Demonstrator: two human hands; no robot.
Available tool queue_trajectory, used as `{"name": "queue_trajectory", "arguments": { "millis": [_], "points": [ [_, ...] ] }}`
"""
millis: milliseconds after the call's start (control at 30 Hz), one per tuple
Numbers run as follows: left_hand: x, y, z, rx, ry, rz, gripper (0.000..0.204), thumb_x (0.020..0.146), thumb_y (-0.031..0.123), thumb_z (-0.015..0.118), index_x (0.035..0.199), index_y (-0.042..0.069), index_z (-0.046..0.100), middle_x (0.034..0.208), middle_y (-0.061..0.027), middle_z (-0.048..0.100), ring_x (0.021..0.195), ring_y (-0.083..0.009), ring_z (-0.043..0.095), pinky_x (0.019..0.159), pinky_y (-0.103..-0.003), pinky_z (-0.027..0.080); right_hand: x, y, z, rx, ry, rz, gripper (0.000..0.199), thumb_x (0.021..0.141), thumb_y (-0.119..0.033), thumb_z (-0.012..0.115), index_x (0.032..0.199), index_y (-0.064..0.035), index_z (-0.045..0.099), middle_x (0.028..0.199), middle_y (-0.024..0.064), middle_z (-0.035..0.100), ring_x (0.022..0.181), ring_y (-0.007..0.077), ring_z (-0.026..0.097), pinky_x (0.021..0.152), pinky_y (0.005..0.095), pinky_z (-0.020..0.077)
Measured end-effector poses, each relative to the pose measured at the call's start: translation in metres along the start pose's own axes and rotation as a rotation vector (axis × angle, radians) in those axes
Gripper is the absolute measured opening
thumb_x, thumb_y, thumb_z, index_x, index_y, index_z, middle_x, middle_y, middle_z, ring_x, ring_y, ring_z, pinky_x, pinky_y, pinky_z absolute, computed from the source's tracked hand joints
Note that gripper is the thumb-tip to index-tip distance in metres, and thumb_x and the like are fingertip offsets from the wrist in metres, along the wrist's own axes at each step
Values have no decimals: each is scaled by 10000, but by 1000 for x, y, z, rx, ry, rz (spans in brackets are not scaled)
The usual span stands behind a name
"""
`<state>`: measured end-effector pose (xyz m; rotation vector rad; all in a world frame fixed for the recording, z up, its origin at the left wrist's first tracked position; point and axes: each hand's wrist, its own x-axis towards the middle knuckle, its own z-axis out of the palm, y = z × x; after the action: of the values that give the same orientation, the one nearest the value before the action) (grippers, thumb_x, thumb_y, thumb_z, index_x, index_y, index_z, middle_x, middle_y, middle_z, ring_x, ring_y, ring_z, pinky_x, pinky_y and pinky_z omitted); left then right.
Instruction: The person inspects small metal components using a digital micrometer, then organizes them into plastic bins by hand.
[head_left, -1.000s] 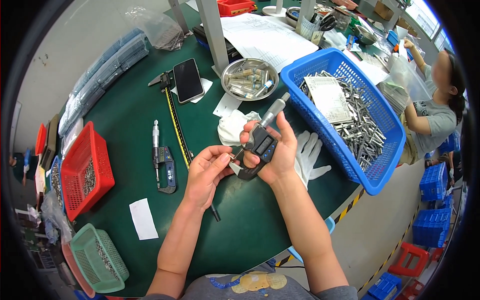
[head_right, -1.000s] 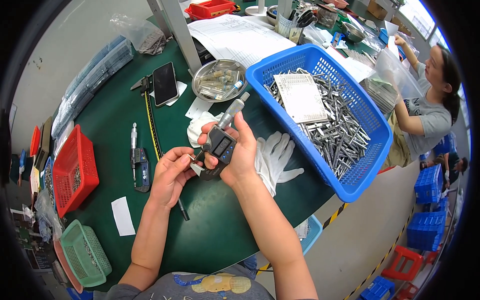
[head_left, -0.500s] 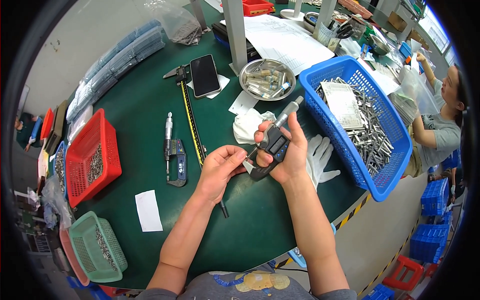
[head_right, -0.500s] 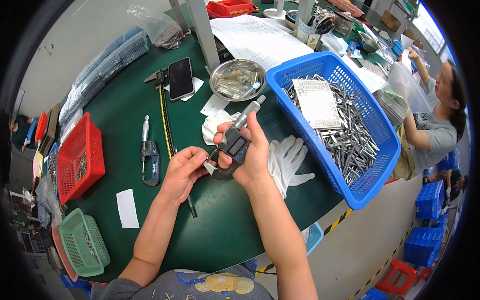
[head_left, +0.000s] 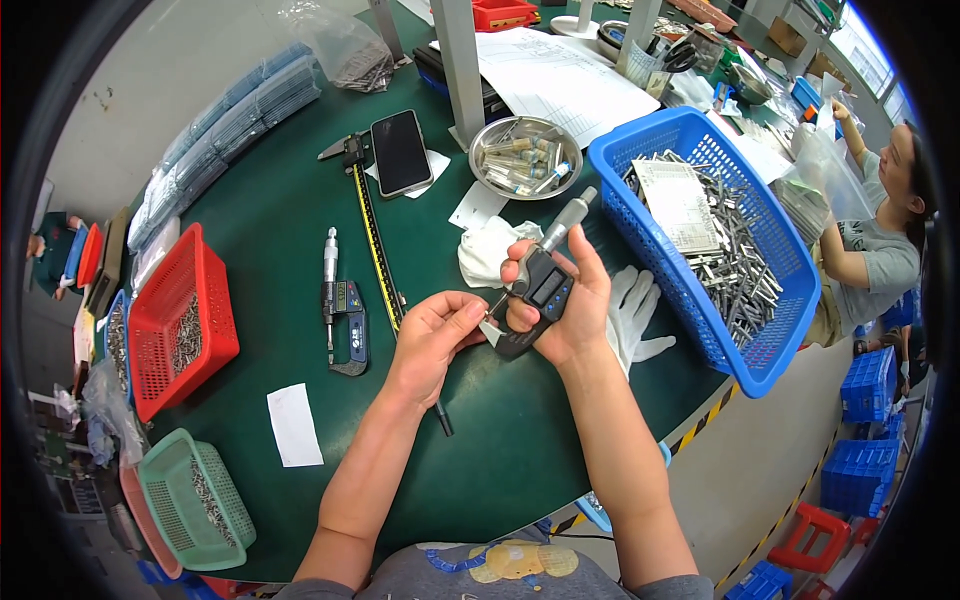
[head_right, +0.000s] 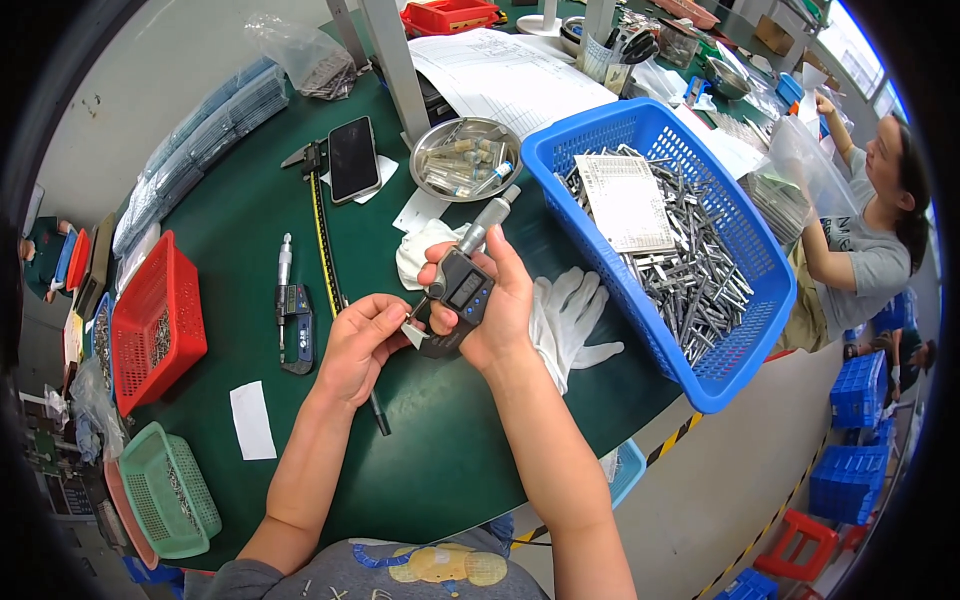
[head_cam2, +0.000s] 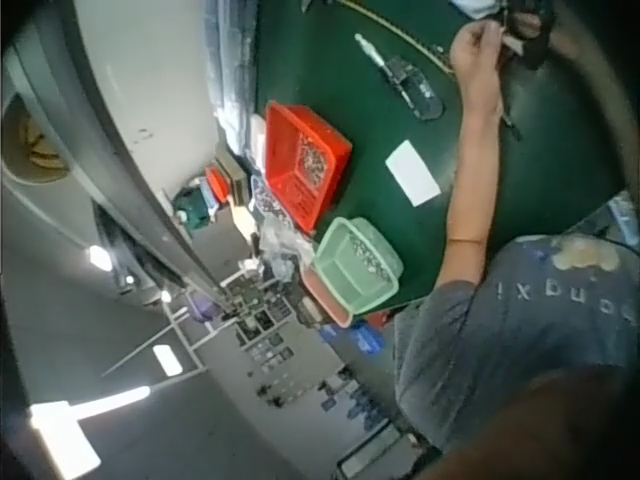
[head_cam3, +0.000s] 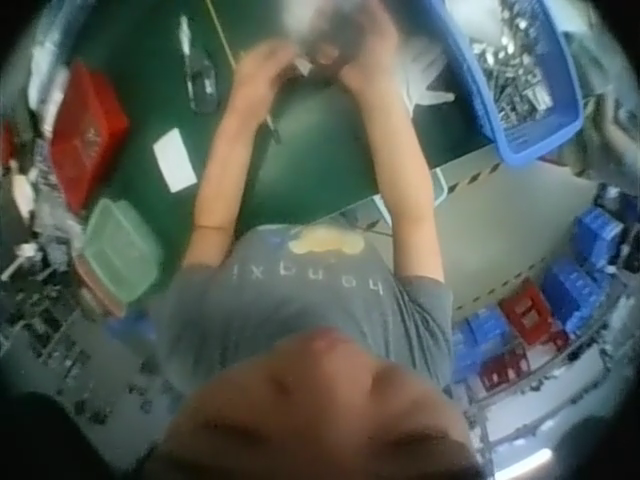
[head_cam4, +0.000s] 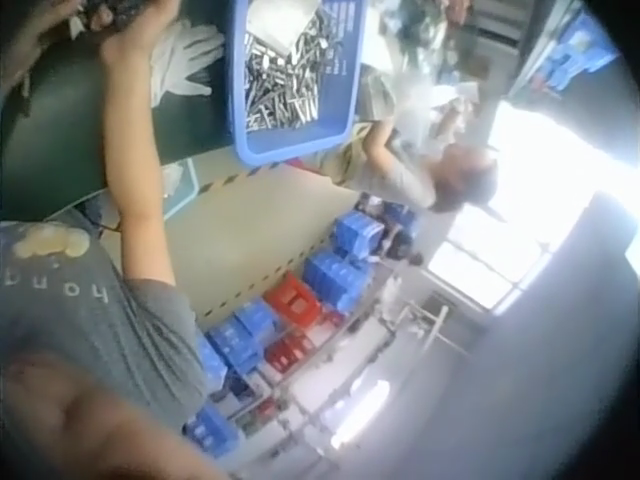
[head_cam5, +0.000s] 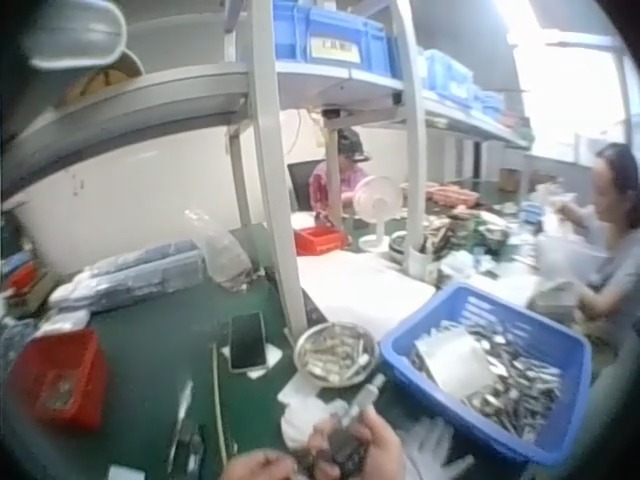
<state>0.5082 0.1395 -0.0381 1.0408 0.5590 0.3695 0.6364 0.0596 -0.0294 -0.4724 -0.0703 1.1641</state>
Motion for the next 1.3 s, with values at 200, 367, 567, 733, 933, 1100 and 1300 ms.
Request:
{"name": "queue_trajectory", "arguments": {
  "millis": [200,367,567,733,933,1100,1300],
  "points": [
    [1,0,-1,-34,-3,-6,142,821,164,512,865,29,501,807,-45,547,763,-124,551,714,-272,445,0,-2,0,-13,5,7,549,798,-502,355,835,21,518,685,119,556,403,140,430,359,226,348],
    [1,1,0,11,-1,-5,134,821,163,512,863,37,496,812,-38,542,765,-122,548,708,-272,442,2,-1,-4,-35,-37,21,587,800,-547,327,863,7,514,687,103,556,400,133,429,359,227,345],
    [-1,2,-1,-35,65,168,117,822,139,509,878,36,498,820,-33,539,780,-114,538,706,-245,431,-1,3,3,-107,-43,1,510,794,-495,406,864,0,511,696,92,553,413,117,432,372,220,340],
    [-11,12,10,-159,63,399,121,810,86,508,900,5,493,872,-78,553,762,-124,547,708,-247,437,-8,13,9,-504,49,-127,265,674,-166,633,859,-17,514,678,47,542,452,68,434,409,194,344],
    [-19,16,15,-174,11,479,127,786,18,518,905,-17,489,899,-119,557,767,-142,557,725,-253,455,-15,16,16,-503,-116,-218,277,635,-62,666,863,-27,513,715,40,557,558,75,522,434,168,375],
    [-19,14,18,-100,-22,544,117,786,-13,503,900,-34,488,904,-150,559,790,-168,568,721,-281,476,-16,15,17,-484,-166,-230,255,644,-33,642,855,-10,499,728,56,560,599,100,558,443,172,396],
    [-19,16,21,-92,-89,593,118,786,-38,489,903,-45,491,890,-149,555,758,-171,571,680,-285,491,-17,14,15,-467,-201,-239,243,640,-9,629,844,0,498,728,61,558,622,100,550,508,184,422]
  ]
}}
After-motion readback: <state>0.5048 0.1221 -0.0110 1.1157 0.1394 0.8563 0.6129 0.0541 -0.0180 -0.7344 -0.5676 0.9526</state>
